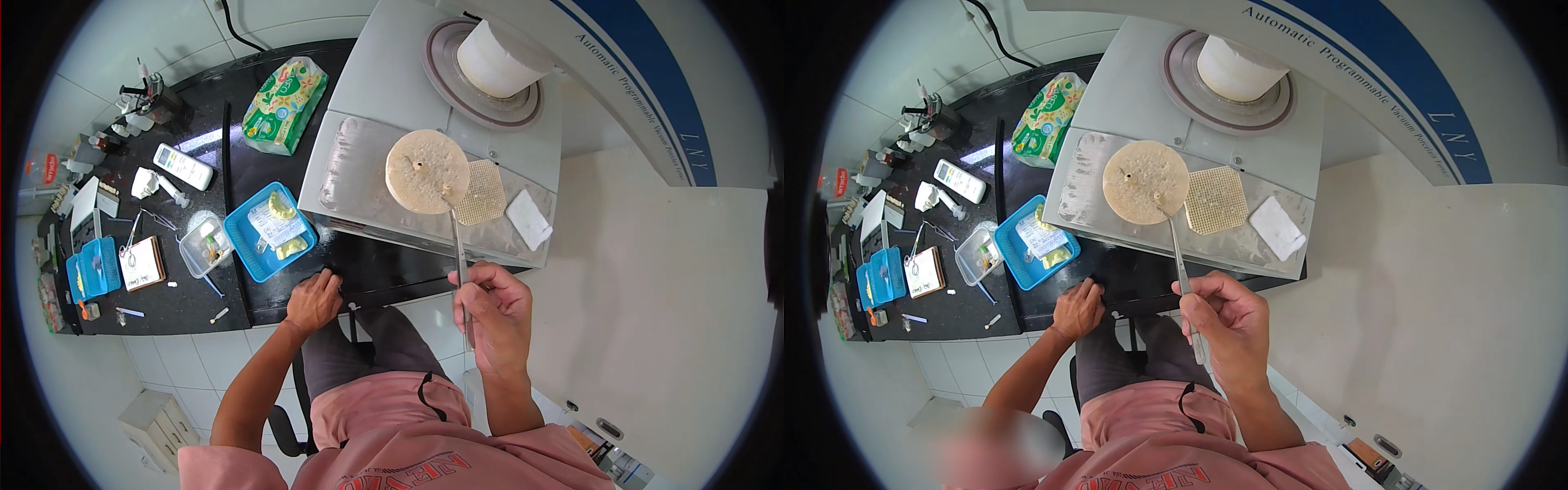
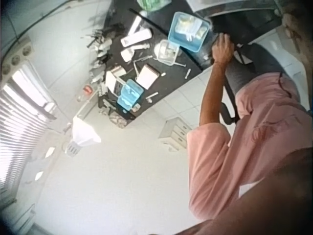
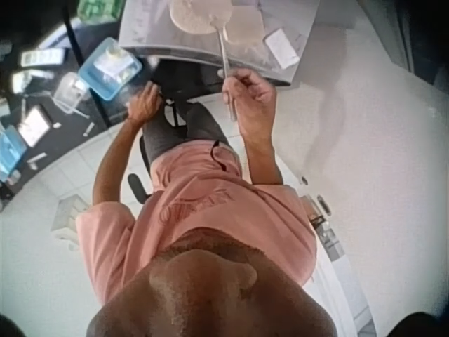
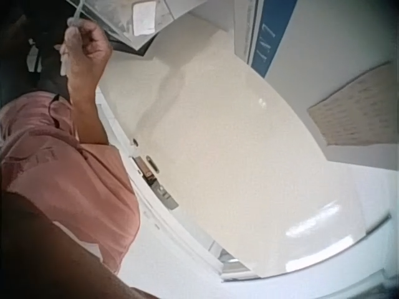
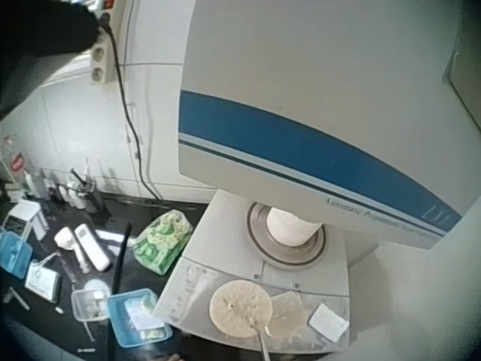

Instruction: The recorder applies staining liquids to a dental crown model using a microbrush and then places the model on a ceramic tray into a porcelain furnace.

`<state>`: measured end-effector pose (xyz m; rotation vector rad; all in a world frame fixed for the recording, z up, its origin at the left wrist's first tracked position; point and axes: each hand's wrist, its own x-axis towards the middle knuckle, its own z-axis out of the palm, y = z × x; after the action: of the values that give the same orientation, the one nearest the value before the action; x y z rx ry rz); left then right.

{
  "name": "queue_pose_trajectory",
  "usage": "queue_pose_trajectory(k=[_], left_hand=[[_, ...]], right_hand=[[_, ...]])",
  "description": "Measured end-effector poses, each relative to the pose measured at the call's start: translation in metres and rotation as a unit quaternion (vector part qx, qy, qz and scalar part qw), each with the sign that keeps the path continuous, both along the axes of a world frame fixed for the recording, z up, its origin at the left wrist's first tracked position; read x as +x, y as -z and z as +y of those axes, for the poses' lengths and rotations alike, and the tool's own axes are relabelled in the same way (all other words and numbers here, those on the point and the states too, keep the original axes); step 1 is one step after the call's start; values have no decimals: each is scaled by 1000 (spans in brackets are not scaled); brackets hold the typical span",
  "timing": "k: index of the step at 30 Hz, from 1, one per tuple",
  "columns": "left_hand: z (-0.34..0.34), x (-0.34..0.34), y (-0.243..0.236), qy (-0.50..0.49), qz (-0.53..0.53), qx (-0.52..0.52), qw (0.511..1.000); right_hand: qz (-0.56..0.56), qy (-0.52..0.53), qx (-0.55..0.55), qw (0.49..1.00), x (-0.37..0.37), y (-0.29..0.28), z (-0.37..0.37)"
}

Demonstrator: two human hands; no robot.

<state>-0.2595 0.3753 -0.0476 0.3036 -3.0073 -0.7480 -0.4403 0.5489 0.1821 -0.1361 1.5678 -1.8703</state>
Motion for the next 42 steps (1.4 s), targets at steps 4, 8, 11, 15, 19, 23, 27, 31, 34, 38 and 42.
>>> queue_pose_trajectory(k=[4,8,11,15,19,23,27,31,34,38,42], left_hand=[[0,0,1,-3,4,2,1000],[-1,-1,-1,-1,6,-1,1000],[-2,-1,-3,0,8,2,1000],[-2,1,0,0,2,-5,1000],[-2,-1,0,7,10,-10,1000],[-2,1,1,6,-3,-11,1000],[-1,0,1,8,-1,-15,1000],[-2,0,3,10,3,-22,1000],[-1,1,4,8,16,-20,1000],[-2,1,5,8,19,-17,1000],[-2,1,3,6,24,-16,1000]], right_hand=[[20,19,-2,1000,-7,-11,1],[28,39,-6,999,-24,-21,3],[67,71,-3,995,-37,-27,-1],[97,91,34,991,-54,-34,-6],[125,105,24,986,-71,-40,-15],[138,112,1,984,-89,-43,-20],[143,137,1,980,-106,-44,-29],[140,141,-2,980,-118,-41,-36],[129,147,1,981,-126,-40,-41],[129,139,-8,982,-136,-38,-41],[128,131,-20,983,-140,-38,-44]])
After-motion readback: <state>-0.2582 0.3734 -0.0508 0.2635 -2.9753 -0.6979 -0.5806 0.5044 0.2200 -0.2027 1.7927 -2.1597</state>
